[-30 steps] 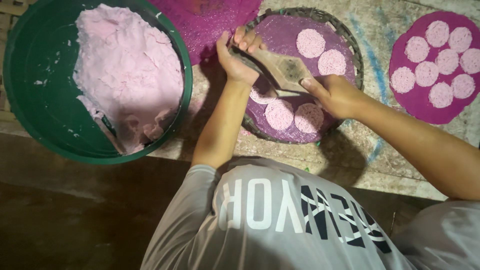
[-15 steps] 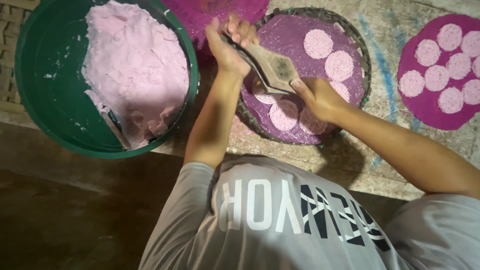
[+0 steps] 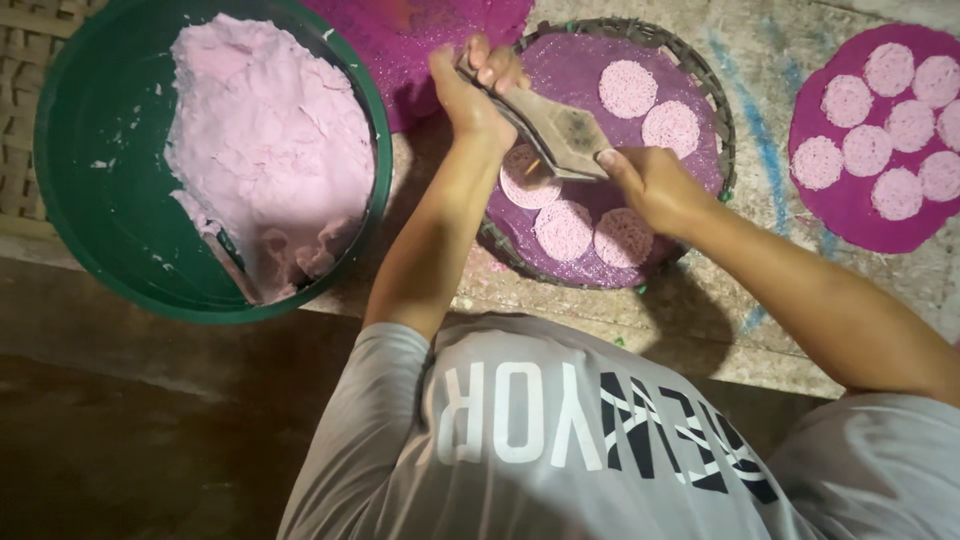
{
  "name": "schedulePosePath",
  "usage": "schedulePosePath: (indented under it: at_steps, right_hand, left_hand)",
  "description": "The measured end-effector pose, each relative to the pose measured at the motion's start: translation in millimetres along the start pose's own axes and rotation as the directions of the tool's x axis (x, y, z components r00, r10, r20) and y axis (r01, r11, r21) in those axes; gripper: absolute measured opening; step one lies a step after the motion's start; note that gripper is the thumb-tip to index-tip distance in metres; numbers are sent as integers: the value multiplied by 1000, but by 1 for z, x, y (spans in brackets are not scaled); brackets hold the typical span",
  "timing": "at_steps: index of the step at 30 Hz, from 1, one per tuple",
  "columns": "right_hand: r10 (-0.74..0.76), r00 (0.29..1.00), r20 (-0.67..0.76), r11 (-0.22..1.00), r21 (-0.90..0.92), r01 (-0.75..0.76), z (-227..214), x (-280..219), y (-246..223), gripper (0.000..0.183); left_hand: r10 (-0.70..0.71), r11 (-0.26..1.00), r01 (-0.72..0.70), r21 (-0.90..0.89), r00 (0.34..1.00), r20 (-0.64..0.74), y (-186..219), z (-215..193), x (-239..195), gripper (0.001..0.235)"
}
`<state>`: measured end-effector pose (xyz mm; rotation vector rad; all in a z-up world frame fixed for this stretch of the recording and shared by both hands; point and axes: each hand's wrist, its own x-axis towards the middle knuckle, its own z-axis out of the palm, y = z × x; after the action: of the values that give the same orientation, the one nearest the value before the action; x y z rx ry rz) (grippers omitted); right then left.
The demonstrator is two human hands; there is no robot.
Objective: The person scoops pink dough from a green basin and uses a metal press to form round pieces on a purple mat. They repeatedly fill the press, compact the dough, and release the shaped pieces onto the mat, occasionally wiping the press with a cloth.
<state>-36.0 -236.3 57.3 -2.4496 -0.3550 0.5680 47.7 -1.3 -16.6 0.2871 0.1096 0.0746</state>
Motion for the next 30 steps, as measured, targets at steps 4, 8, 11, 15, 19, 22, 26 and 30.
schedulePosePath:
  at_steps: [4, 8, 11, 15, 19, 22, 26, 30]
  right_hand:
    - [-59, 994, -89, 996, -69, 53, -1, 2, 16, 54]
    - [-131, 983, -130, 990, 41, 138, 7, 7, 34, 54]
    - [-125, 983, -132, 981, 134, 142, 15, 4, 50, 56]
    - [-154, 964, -218, 964, 182, 196, 26, 7, 61, 64]
    - [-164, 923, -348, 891, 349, 290, 38, 8, 72, 66]
    - [-91, 902, -423, 822, 480, 308, 50, 1, 85, 70]
    - [-84, 828, -554, 749, 513, 420, 66, -16, 102, 72]
    - [10, 778, -628, 689, 569, 449, 80, -34, 116, 74]
  left_hand:
    - [63, 998, -63, 0, 995, 80, -6, 12, 1, 39]
    - [-244, 963, 239, 127, 969, 24, 12, 7, -7, 56]
    - [-404, 685, 478, 549, 877, -259, 16, -16, -26, 72]
    - [-339, 268, 466, 843, 865, -370, 14, -37, -53, 89]
    - [-269, 79, 119, 990, 958, -94, 32, -45, -94, 78]
    - [-92, -311, -149, 939, 988, 127, 38, -47, -124, 57]
    - [-202, -581, -556, 595, 806, 556, 38, -45, -141, 45]
    - [-274, -639, -595, 487, 767, 580, 34, -42, -138, 41]
